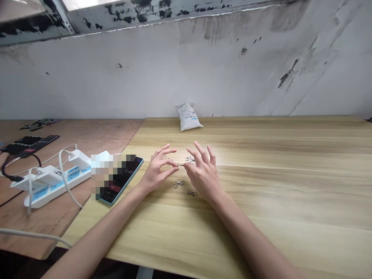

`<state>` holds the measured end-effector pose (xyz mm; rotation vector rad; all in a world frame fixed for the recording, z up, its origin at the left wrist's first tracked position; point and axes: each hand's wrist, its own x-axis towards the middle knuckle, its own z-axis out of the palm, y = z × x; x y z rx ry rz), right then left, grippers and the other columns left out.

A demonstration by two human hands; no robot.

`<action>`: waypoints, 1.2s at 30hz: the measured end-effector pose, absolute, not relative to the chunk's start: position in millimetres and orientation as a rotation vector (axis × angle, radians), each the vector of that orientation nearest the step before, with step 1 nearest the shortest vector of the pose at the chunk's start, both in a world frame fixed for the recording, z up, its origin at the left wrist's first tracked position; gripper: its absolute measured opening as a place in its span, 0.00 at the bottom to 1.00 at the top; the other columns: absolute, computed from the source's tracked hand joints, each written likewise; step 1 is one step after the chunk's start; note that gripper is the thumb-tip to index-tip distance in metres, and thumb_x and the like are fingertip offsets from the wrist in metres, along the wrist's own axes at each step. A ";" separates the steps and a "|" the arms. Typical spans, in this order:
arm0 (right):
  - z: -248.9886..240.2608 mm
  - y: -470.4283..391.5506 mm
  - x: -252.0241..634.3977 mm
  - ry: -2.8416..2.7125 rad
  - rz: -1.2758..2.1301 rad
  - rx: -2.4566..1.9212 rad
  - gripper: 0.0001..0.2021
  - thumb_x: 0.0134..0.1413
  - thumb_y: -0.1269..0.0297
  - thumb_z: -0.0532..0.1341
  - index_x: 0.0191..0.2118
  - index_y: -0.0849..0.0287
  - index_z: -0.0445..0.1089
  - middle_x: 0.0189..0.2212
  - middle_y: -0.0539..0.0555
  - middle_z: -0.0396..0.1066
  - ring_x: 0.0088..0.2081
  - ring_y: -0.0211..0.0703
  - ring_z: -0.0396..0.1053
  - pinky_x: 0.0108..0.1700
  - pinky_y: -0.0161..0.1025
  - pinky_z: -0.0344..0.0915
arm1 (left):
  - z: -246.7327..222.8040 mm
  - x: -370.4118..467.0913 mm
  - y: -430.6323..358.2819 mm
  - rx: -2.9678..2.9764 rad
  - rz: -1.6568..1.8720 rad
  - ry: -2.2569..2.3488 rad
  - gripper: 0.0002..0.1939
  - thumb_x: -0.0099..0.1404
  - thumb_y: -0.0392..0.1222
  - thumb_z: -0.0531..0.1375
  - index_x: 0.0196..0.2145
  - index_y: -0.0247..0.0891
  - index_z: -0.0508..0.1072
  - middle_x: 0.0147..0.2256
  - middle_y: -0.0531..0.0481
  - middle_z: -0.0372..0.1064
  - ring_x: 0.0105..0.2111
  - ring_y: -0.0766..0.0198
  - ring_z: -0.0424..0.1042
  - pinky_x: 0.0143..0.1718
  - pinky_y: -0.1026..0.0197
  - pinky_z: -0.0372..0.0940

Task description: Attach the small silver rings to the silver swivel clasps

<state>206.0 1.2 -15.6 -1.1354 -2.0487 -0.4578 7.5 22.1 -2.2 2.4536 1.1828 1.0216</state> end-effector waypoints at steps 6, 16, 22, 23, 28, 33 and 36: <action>-14.4 1.0 206.3 -2.068 -0.460 -1.130 0.07 0.61 0.68 0.60 0.33 0.54 0.74 0.51 0.55 0.70 0.63 0.53 0.56 0.64 0.60 0.47 | -3.5 6.9 22.4 2.435 1.025 1.180 0.05 0.64 0.43 0.62 0.31 0.42 0.75 0.55 0.49 0.67 0.64 0.53 0.53 0.62 0.43 0.48; -12.7 0.2 207.1 -2.055 -0.499 -1.087 0.07 0.59 0.70 0.61 0.32 0.54 0.75 0.48 0.56 0.72 0.56 0.51 0.64 0.63 0.59 0.50 | -3.7 6.0 23.0 2.342 1.020 1.136 0.04 0.65 0.42 0.62 0.32 0.41 0.74 0.55 0.49 0.67 0.63 0.53 0.54 0.62 0.43 0.49; -11.5 -0.6 207.7 -2.063 -0.502 -1.048 0.08 0.59 0.73 0.60 0.33 0.54 0.74 0.43 0.55 0.73 0.54 0.49 0.65 0.62 0.57 0.51 | -3.9 6.5 22.7 2.328 1.006 1.137 0.04 0.64 0.41 0.62 0.31 0.41 0.73 0.54 0.49 0.68 0.62 0.54 0.55 0.61 0.44 0.51; -11.5 -1.0 207.5 -2.064 -0.497 -1.041 0.08 0.59 0.73 0.60 0.33 0.54 0.74 0.42 0.55 0.73 0.53 0.48 0.66 0.62 0.57 0.51 | -3.7 6.7 22.5 2.332 1.001 1.138 0.04 0.64 0.41 0.62 0.31 0.41 0.73 0.54 0.48 0.68 0.62 0.54 0.56 0.61 0.44 0.52; -12.2 -3.9 203.5 -2.105 -0.459 -1.016 0.09 0.60 0.75 0.58 0.34 0.55 0.73 0.35 0.52 0.73 0.49 0.46 0.68 0.61 0.53 0.52 | -3.9 6.0 22.0 2.373 0.985 1.134 0.05 0.65 0.42 0.61 0.32 0.41 0.74 0.54 0.49 0.68 0.60 0.54 0.58 0.60 0.45 0.53; -16.4 -3.5 201.7 -2.031 -0.188 -1.049 0.07 0.61 0.70 0.59 0.34 0.53 0.73 0.34 0.52 0.72 0.46 0.46 0.68 0.55 0.51 0.57 | -1.8 4.9 21.8 2.374 1.000 1.152 0.05 0.64 0.43 0.62 0.31 0.42 0.75 0.52 0.50 0.69 0.57 0.55 0.61 0.59 0.46 0.53; -16.9 -3.2 204.0 -1.970 0.014 -1.045 0.06 0.61 0.67 0.60 0.35 0.53 0.73 0.36 0.54 0.71 0.45 0.47 0.68 0.48 0.48 0.61 | 1.1 4.2 22.2 2.290 1.025 1.131 0.04 0.62 0.44 0.65 0.32 0.42 0.76 0.52 0.50 0.69 0.56 0.55 0.62 0.59 0.46 0.54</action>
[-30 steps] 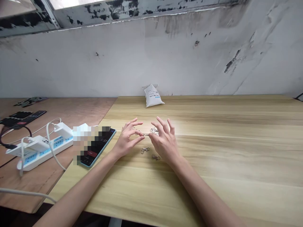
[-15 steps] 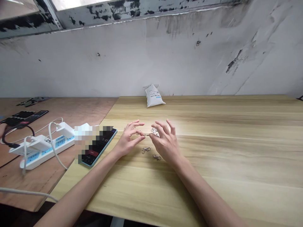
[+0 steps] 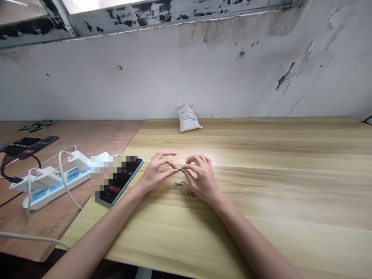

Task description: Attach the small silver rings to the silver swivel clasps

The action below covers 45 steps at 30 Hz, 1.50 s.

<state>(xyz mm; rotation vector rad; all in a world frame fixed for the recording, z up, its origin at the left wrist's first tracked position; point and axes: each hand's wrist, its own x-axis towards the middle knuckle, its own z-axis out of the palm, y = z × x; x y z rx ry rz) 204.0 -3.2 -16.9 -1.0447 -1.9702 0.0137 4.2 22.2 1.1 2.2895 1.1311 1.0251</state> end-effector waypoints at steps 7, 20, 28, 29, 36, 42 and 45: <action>-9.8 -5.4 206.1 -1.933 0.202 -1.006 0.07 0.62 0.65 0.59 0.37 0.52 0.75 0.39 0.54 0.70 0.44 0.47 0.68 0.48 0.48 0.63 | 5.4 1.2 24.3 1.935 0.881 0.987 0.07 0.61 0.45 0.64 0.37 0.45 0.79 0.53 0.48 0.70 0.58 0.55 0.64 0.59 0.47 0.60; -11.9 -2.8 205.9 -1.907 0.296 -1.096 0.06 0.61 0.65 0.59 0.35 0.55 0.73 0.39 0.55 0.71 0.44 0.47 0.69 0.47 0.48 0.65 | 7.9 -1.3 25.7 2.288 0.956 1.130 0.03 0.62 0.41 0.64 0.30 0.43 0.77 0.51 0.49 0.71 0.58 0.54 0.62 0.60 0.42 0.55; -15.9 -3.1 200.5 -1.762 0.535 -1.124 0.08 0.61 0.60 0.59 0.35 0.55 0.74 0.36 0.56 0.71 0.42 0.47 0.69 0.40 0.44 0.68 | 4.7 7.5 17.8 2.840 0.996 1.218 0.07 0.66 0.37 0.58 0.32 0.42 0.75 0.53 0.49 0.70 0.59 0.54 0.62 0.63 0.45 0.48; -15.4 -3.3 200.9 -1.734 0.569 -1.133 0.09 0.61 0.60 0.59 0.35 0.55 0.74 0.36 0.56 0.71 0.42 0.47 0.70 0.38 0.42 0.69 | 4.8 7.4 17.6 2.793 1.016 1.237 0.05 0.65 0.38 0.59 0.31 0.42 0.75 0.53 0.49 0.70 0.59 0.54 0.61 0.62 0.46 0.50; -15.9 1.4 208.0 -1.788 0.577 -1.182 0.10 0.61 0.59 0.59 0.33 0.55 0.74 0.36 0.55 0.72 0.42 0.45 0.70 0.39 0.40 0.68 | 5.8 2.7 20.2 2.595 1.087 1.233 0.03 0.63 0.41 0.62 0.32 0.43 0.75 0.53 0.50 0.69 0.60 0.53 0.58 0.59 0.46 0.56; -21.9 1.4 206.4 -1.910 0.453 -1.205 0.10 0.61 0.63 0.59 0.29 0.56 0.74 0.33 0.54 0.73 0.39 0.46 0.69 0.42 0.43 0.66 | 1.0 6.8 21.6 2.901 0.889 1.149 0.09 0.65 0.33 0.57 0.30 0.41 0.76 0.55 0.48 0.68 0.61 0.53 0.59 0.66 0.41 0.44; -18.4 -1.5 207.5 -1.927 0.489 -1.212 0.10 0.60 0.63 0.59 0.28 0.56 0.75 0.32 0.54 0.74 0.38 0.46 0.70 0.42 0.43 0.66 | -2.9 8.1 21.5 2.935 0.834 1.137 0.11 0.66 0.32 0.56 0.29 0.40 0.75 0.56 0.47 0.67 0.61 0.53 0.59 0.66 0.41 0.43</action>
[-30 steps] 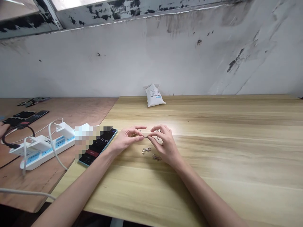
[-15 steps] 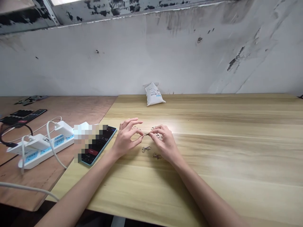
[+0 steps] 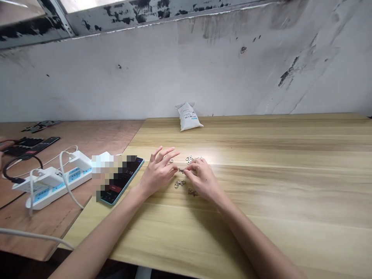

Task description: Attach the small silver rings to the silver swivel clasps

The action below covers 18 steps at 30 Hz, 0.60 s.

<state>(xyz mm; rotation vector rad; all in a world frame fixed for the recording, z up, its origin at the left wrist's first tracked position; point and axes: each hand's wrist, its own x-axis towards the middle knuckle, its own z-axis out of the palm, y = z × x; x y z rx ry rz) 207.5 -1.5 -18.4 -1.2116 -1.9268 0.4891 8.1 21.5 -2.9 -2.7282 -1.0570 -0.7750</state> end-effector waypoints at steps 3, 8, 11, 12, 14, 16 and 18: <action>-10.1 -3.9 213.0 -2.034 0.576 -1.224 0.12 0.59 0.61 0.61 0.26 0.54 0.75 0.29 0.51 0.74 0.37 0.44 0.70 0.41 0.41 0.65 | -3.8 4.1 22.9 -2.870 -0.776 -1.081 0.07 0.64 0.37 0.61 0.29 0.42 0.76 0.55 0.49 0.68 0.60 0.52 0.60 0.62 0.42 0.52; -6.3 -0.1 222.7 -2.069 0.327 -1.501 0.14 0.58 0.57 0.60 0.23 0.55 0.73 0.25 0.51 0.72 0.29 0.42 0.68 0.28 0.37 0.58 | 2.0 -11.6 29.6 -3.124 -0.725 -1.120 0.02 0.60 0.43 0.65 0.32 0.44 0.78 0.52 0.49 0.69 0.58 0.53 0.61 0.58 0.45 0.56; -14.3 5.6 225.3 -2.034 0.136 -1.630 0.09 0.57 0.59 0.60 0.32 0.55 0.75 0.28 0.50 0.73 0.26 0.40 0.67 0.25 0.36 0.54 | 1.2 -20.5 36.6 -2.973 -0.749 -1.317 0.06 0.61 0.44 0.64 0.36 0.44 0.77 0.53 0.47 0.67 0.57 0.51 0.61 0.57 0.43 0.56; -17.4 7.1 225.5 -2.044 0.095 -1.640 0.08 0.57 0.59 0.60 0.34 0.54 0.76 0.29 0.50 0.73 0.25 0.39 0.67 0.25 0.36 0.54 | -0.6 -22.5 38.9 -2.894 -0.754 -1.388 0.07 0.62 0.44 0.63 0.38 0.44 0.77 0.53 0.46 0.67 0.56 0.51 0.61 0.56 0.43 0.57; -22.5 9.1 224.6 -2.083 0.017 -1.640 0.08 0.58 0.60 0.60 0.34 0.54 0.76 0.29 0.50 0.73 0.25 0.38 0.67 0.24 0.35 0.52 | -5.4 -24.6 42.7 -2.788 -0.727 -1.474 0.09 0.63 0.45 0.62 0.41 0.43 0.77 0.52 0.44 0.67 0.55 0.49 0.62 0.54 0.43 0.57; -25.4 9.4 222.6 -2.132 -0.059 -1.622 0.08 0.58 0.61 0.60 0.32 0.54 0.76 0.29 0.50 0.73 0.26 0.38 0.66 0.23 0.35 0.50 | -9.9 -24.1 44.8 -2.755 -0.702 -1.481 0.09 0.64 0.45 0.61 0.40 0.43 0.77 0.51 0.44 0.68 0.54 0.50 0.62 0.54 0.43 0.57; -26.2 8.7 220.1 -2.180 -0.125 -1.585 0.09 0.59 0.63 0.59 0.30 0.54 0.76 0.29 0.51 0.72 0.27 0.39 0.67 0.23 0.36 0.50 | -12.3 -21.8 45.5 -2.740 -0.684 -1.462 0.07 0.65 0.44 0.60 0.39 0.43 0.77 0.50 0.45 0.69 0.53 0.51 0.63 0.53 0.44 0.57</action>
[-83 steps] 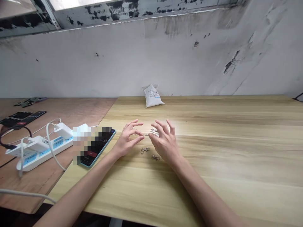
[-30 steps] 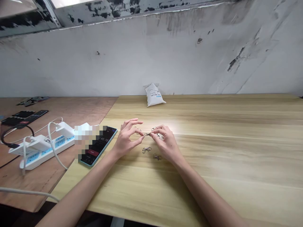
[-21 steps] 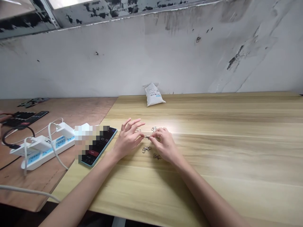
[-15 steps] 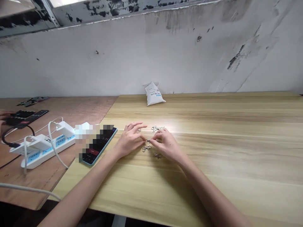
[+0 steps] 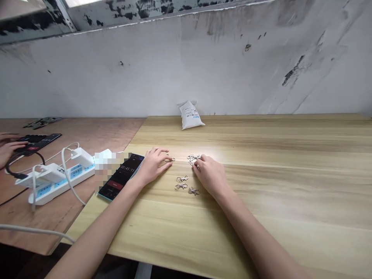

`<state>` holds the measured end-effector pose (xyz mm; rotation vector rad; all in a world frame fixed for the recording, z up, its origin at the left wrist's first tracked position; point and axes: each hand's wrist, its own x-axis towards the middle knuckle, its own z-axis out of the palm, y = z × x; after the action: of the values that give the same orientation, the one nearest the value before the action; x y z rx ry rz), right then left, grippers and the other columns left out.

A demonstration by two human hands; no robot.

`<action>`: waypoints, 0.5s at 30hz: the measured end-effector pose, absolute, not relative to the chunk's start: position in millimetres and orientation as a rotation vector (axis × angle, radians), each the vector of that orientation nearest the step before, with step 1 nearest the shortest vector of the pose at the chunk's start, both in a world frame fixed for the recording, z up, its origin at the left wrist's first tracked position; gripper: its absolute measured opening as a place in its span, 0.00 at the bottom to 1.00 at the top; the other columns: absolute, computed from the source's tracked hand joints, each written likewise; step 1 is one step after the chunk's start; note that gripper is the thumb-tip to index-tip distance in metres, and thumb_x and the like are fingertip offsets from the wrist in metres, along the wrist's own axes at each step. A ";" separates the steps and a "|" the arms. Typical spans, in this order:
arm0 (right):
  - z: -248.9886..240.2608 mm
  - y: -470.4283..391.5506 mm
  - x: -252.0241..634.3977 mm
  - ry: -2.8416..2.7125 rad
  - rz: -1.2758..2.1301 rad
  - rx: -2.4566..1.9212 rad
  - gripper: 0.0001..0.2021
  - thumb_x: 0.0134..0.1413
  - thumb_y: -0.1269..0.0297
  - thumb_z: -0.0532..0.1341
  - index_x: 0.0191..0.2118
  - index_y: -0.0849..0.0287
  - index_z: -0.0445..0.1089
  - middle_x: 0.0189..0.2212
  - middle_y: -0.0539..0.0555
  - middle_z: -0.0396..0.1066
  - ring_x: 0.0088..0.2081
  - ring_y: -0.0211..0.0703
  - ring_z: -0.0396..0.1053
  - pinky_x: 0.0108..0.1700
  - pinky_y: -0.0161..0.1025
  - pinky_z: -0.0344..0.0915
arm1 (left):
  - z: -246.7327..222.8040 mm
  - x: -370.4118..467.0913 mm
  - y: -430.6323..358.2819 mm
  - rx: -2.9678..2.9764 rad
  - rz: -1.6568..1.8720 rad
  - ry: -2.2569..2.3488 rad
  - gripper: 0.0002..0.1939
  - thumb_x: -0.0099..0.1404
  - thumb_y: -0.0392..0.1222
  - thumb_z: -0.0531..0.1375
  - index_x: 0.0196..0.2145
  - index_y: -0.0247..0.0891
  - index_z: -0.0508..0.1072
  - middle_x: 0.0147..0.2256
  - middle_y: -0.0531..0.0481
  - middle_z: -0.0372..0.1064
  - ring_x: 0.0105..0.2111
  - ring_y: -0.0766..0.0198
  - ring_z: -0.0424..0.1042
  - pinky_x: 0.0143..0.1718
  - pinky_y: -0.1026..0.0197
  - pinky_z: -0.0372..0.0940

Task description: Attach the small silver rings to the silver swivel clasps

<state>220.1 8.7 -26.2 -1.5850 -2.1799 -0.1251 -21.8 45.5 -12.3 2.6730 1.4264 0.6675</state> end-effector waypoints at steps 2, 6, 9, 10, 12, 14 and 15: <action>-25.6 7.5 217.9 -2.208 -0.175 -1.547 0.11 0.60 0.65 0.58 0.29 0.55 0.75 0.29 0.52 0.72 0.29 0.40 0.68 0.24 0.36 0.50 | -12.5 -19.2 45.3 2.712 0.657 1.435 0.07 0.66 0.42 0.59 0.37 0.43 0.77 0.48 0.45 0.70 0.52 0.51 0.63 0.52 0.45 0.58; -23.1 6.1 215.5 -2.213 -0.201 -1.521 0.13 0.64 0.67 0.54 0.30 0.57 0.73 0.29 0.53 0.72 0.30 0.40 0.69 0.26 0.37 0.53 | -10.2 -16.9 44.9 2.769 0.656 1.425 0.08 0.67 0.40 0.58 0.34 0.40 0.77 0.47 0.45 0.71 0.51 0.51 0.63 0.50 0.46 0.58; -22.0 6.1 215.1 -2.248 -0.185 -1.538 0.12 0.64 0.67 0.54 0.31 0.57 0.72 0.30 0.53 0.72 0.31 0.40 0.69 0.27 0.37 0.53 | -8.4 -16.6 44.2 2.734 0.689 1.407 0.07 0.67 0.39 0.57 0.33 0.40 0.76 0.46 0.46 0.73 0.49 0.52 0.65 0.50 0.47 0.57; -21.9 6.1 215.0 -2.266 -0.183 -1.542 0.12 0.64 0.66 0.55 0.31 0.57 0.73 0.31 0.53 0.72 0.31 0.40 0.69 0.27 0.37 0.53 | -7.8 -16.2 43.6 2.704 0.710 1.397 0.07 0.67 0.39 0.58 0.33 0.40 0.76 0.44 0.46 0.74 0.48 0.53 0.66 0.50 0.48 0.57; -21.8 6.1 214.8 -2.289 -0.189 -1.544 0.11 0.63 0.66 0.56 0.32 0.56 0.73 0.31 0.52 0.72 0.31 0.40 0.69 0.27 0.37 0.53 | -6.8 -14.9 41.8 2.619 0.775 1.371 0.06 0.66 0.39 0.59 0.32 0.40 0.75 0.39 0.49 0.76 0.44 0.56 0.68 0.50 0.49 0.57; -21.8 5.8 214.3 -2.294 -0.190 -1.543 0.10 0.63 0.67 0.56 0.32 0.56 0.73 0.31 0.52 0.72 0.31 0.40 0.69 0.27 0.37 0.53 | -6.6 -12.8 39.9 2.520 0.848 1.343 0.05 0.64 0.40 0.61 0.30 0.40 0.75 0.35 0.52 0.77 0.40 0.58 0.70 0.50 0.51 0.57; -21.7 5.5 214.1 -2.294 -0.182 -1.541 0.10 0.63 0.67 0.56 0.32 0.56 0.73 0.32 0.52 0.72 0.32 0.40 0.69 0.27 0.36 0.53 | -6.9 -11.6 39.1 2.472 0.872 1.335 0.05 0.63 0.40 0.62 0.29 0.40 0.75 0.34 0.53 0.77 0.40 0.59 0.70 0.49 0.52 0.57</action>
<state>214.1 5.5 -21.7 -1.5412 -2.2942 -0.1815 -11.6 39.1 -6.9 2.4724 1.3347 0.8724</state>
